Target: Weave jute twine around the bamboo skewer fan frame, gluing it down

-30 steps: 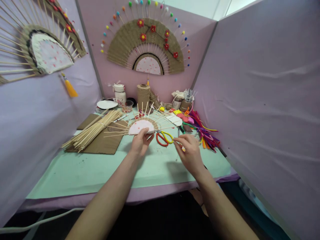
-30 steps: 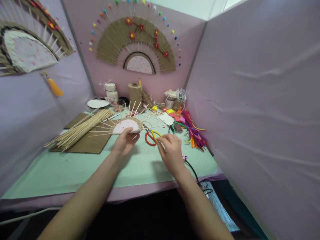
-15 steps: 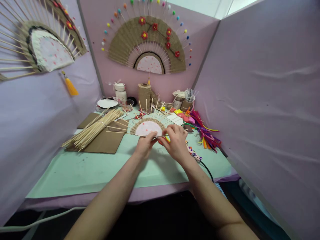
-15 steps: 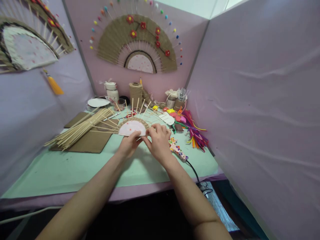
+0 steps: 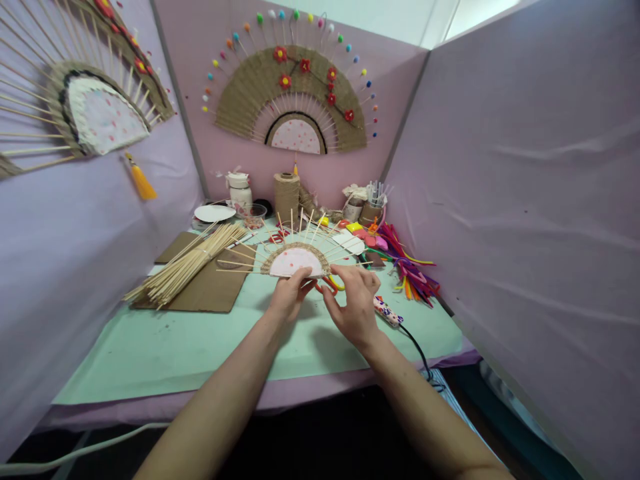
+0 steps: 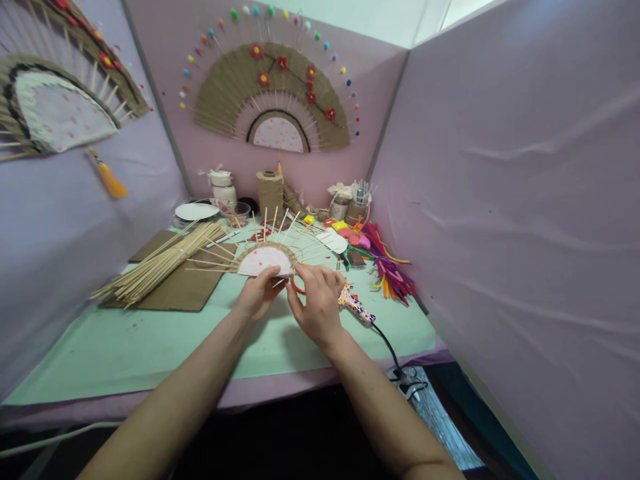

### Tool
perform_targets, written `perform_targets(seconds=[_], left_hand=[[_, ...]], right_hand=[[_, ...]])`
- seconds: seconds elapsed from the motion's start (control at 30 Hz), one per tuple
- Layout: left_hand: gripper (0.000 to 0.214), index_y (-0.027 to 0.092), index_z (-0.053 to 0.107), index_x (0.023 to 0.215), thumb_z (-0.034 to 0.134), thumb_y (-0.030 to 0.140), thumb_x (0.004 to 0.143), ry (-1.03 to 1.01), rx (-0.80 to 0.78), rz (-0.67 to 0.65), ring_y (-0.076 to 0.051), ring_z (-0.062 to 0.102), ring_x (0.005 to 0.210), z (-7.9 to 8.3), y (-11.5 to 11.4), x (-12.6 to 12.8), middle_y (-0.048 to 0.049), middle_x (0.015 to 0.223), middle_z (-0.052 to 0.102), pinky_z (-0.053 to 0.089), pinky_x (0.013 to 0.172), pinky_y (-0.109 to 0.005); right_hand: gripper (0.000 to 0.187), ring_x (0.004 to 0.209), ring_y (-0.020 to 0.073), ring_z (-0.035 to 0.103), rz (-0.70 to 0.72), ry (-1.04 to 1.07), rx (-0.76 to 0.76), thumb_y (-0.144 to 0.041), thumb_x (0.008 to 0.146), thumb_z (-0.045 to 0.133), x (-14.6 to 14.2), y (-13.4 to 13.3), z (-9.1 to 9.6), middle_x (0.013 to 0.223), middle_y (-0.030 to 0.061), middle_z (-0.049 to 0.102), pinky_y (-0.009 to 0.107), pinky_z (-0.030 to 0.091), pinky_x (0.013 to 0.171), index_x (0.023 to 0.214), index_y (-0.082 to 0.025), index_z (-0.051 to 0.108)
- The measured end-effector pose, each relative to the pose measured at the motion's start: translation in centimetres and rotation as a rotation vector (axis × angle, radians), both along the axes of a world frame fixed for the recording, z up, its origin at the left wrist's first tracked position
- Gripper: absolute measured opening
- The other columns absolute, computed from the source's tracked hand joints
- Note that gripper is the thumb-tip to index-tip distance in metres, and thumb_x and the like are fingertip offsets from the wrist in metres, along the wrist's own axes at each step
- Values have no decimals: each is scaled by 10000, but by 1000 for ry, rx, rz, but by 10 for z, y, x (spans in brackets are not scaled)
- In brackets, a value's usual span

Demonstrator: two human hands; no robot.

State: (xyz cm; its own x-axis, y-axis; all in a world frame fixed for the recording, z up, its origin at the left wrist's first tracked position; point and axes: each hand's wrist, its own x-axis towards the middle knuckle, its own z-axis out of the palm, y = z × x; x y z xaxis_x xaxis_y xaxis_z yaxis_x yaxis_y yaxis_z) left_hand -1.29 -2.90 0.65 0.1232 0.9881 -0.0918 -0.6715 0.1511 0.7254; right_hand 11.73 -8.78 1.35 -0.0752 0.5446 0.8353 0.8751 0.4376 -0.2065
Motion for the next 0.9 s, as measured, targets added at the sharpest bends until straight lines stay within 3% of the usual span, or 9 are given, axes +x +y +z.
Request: perform_targets(seconds=[0.13, 0.23, 0.3, 0.37, 0.47, 0.53, 0.67, 0.77, 0.9], left_hand=[[290, 170, 668, 850, 778, 195, 582, 19, 22, 11, -136, 624, 741, -3, 0, 2, -9, 822, 701, 474, 715, -272], [331, 173, 684, 896, 771, 179, 576, 46, 45, 18, -147, 630, 768, -6, 0, 4, -16, 878, 709, 472, 724, -283], [331, 172, 686, 902, 769, 175, 582, 51, 41, 22, -148, 630, 770, -7, 0, 4, -12, 870, 705, 477, 740, -291], [311, 170, 679, 880, 773, 172, 584, 31, 15, 36, -141, 632, 762, -6, 1, 3, -4, 837, 700, 483, 755, -294], [252, 168, 650, 794, 774, 170, 574, -58, -33, 63, -122, 627, 710, -2, 4, -2, 16, 751, 687, 484, 764, -290], [216, 164, 631, 750, 761, 171, 578, -113, -61, 63, -114, 622, 677, 1, 6, -5, 21, 703, 678, 478, 757, -280], [175, 164, 627, 739, 728, 163, 595, -163, -79, 34, -109, 618, 666, 3, 6, -7, 17, 692, 682, 467, 741, -261], [159, 165, 629, 726, 723, 158, 598, -174, -62, 15, -98, 602, 644, 1, 6, -5, 24, 692, 682, 464, 734, -256], [184, 168, 627, 724, 729, 143, 573, -150, -50, 29, -93, 587, 627, -2, 6, -4, 34, 681, 676, 456, 709, -253]], right_hand=[[520, 1115, 254, 530, 1, -32, -90, -278, 876, 581, -8, 11, -9, 1118, 85, 681, 430, 260, 995, 1363, -205, 415], [687, 1234, 288, 459, 5, -60, -171, -340, 829, 624, -9, 21, -2, 1297, 136, 591, 464, 250, 1027, 1430, -179, 332], [731, 1284, 301, 421, 15, -34, -130, -358, 806, 642, -9, 22, 4, 1377, 165, 519, 478, 264, 1043, 1433, -168, 318], [637, 1258, 292, 449, 29, 54, -20, -336, 807, 641, -9, 18, 7, 1338, 168, 536, 473, 300, 1040, 1369, -172, 391], [289, 1050, 248, 558, 82, 275, 48, -277, 828, 610, -9, 10, 0, 1073, 117, 633, 422, 404, 938, 1098, -191, 555], [117, 884, 210, 577, 173, 446, -112, -276, 836, 596, -11, 10, -10, 911, 72, 635, 364, 450, 815, 922, -198, 581], [202, 729, 158, 550, 395, 863, -539, -393, 809, 630, -17, 26, -21, 791, 25, 625, 294, 448, 693, 830, -194, 604], [271, 660, 134, 507, 433, 1077, -626, -459, 770, 649, -21, 40, -16, 700, -1, 596, 265, 417, 642, 764, -191, 615], [322, 532, 102, 407, 414, 1162, -688, -473, 701, 695, -26, 49, -7, 559, -36, 512, 252, 330, 533, 606, -194, 565]])
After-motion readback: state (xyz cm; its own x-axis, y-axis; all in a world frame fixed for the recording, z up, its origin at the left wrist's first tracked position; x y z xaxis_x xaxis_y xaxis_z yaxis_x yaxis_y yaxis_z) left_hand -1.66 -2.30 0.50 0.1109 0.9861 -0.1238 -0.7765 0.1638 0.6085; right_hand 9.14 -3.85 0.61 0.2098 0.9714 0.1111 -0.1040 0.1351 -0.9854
